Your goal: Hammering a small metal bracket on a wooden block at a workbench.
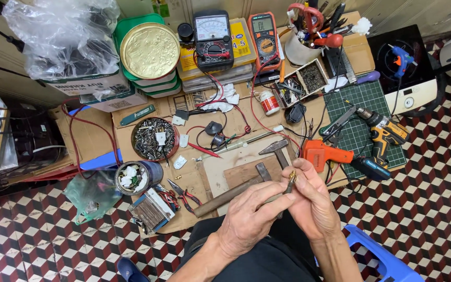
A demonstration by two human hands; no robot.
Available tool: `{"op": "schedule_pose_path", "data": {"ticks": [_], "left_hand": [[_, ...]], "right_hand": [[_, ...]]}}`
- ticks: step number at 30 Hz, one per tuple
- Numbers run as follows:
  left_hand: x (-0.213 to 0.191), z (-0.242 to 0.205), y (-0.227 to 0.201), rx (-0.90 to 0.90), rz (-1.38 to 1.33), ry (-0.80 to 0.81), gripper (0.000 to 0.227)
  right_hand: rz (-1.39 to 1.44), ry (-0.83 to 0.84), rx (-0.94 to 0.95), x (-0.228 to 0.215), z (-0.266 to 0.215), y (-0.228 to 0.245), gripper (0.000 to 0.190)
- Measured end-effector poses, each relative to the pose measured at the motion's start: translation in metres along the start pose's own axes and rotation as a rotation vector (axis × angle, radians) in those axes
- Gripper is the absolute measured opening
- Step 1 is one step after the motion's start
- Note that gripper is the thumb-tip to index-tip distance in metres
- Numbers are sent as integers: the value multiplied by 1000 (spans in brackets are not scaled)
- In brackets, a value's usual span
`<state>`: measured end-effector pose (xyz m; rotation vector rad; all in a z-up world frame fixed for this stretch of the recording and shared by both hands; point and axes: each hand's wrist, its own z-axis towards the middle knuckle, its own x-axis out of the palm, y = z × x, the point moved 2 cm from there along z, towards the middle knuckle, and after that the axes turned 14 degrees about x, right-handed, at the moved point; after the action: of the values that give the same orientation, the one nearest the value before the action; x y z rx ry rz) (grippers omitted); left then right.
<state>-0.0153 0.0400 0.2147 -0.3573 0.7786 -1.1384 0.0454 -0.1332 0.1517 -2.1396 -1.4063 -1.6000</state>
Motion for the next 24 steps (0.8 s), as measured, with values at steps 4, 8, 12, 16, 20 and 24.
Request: {"op": "schedule_pose_path", "data": {"ticks": [4, 8, 12, 16, 20, 24], "left_hand": [[0, 1, 2, -7, 2, 2, 53], [-1, 5, 1, -3, -7, -9, 51], [-4, 10, -1, -32, -13, -28, 49], [-3, 12, 2, -97, -36, -77, 45], [-7, 12, 5, -166, -81, -93, 38], [-7, 9, 8, -239, -136, -83, 37]], "right_hand": [[22, 3, 13, -3, 3, -2, 32], [47, -4, 16, -12, 5, -4, 31], [56, -21, 13, -15, 7, -5, 28], [29, -61, 3, -16, 7, -5, 25], [-30, -121, 40, -10, 7, -4, 22], [-64, -139, 90, -16, 7, -5, 23]]}}
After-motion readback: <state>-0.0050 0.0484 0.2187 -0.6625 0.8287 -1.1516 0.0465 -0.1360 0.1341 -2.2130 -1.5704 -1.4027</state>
